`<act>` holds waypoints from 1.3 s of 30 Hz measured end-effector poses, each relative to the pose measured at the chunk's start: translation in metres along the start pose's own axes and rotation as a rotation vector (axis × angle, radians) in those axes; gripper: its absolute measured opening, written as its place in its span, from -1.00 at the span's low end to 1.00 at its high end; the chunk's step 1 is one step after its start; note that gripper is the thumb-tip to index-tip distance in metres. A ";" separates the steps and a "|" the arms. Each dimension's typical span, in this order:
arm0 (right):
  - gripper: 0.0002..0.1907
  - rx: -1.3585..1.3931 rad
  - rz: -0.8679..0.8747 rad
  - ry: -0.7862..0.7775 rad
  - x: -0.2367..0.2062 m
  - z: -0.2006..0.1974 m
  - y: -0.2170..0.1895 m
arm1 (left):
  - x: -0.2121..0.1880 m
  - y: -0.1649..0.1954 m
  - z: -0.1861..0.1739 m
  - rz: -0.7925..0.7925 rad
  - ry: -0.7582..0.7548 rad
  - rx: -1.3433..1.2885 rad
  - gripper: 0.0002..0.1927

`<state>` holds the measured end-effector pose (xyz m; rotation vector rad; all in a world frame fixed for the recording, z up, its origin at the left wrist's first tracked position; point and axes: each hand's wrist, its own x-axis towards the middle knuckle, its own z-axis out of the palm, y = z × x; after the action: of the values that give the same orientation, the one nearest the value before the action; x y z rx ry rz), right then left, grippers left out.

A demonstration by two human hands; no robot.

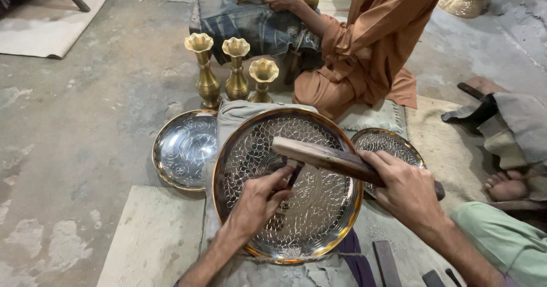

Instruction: The person sits on the floor and engraves a decorative pattern into a large brass tray resting on a cushion, holding a small chisel against the metal with one hand and striking it with a wooden mallet in the other, repositioning the chisel to work across the tray surface.

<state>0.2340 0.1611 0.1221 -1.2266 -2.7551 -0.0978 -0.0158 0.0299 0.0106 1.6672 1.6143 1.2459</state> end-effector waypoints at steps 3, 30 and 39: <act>-0.41 0.056 0.010 0.053 -0.010 0.006 0.005 | 0.005 0.005 -0.007 0.096 -0.053 -0.016 -0.48; -0.62 1.090 0.552 -0.029 -0.093 0.119 0.021 | -0.053 0.009 -0.060 -0.147 0.428 -0.177 -0.56; -0.63 1.223 0.511 0.118 -0.090 0.158 0.018 | -0.068 0.015 -0.090 -0.303 0.469 -0.169 -0.38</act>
<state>0.2933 0.1249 -0.0471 -1.2993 -1.6569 1.2625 -0.0772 -0.0591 0.0469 1.0254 1.8768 1.6348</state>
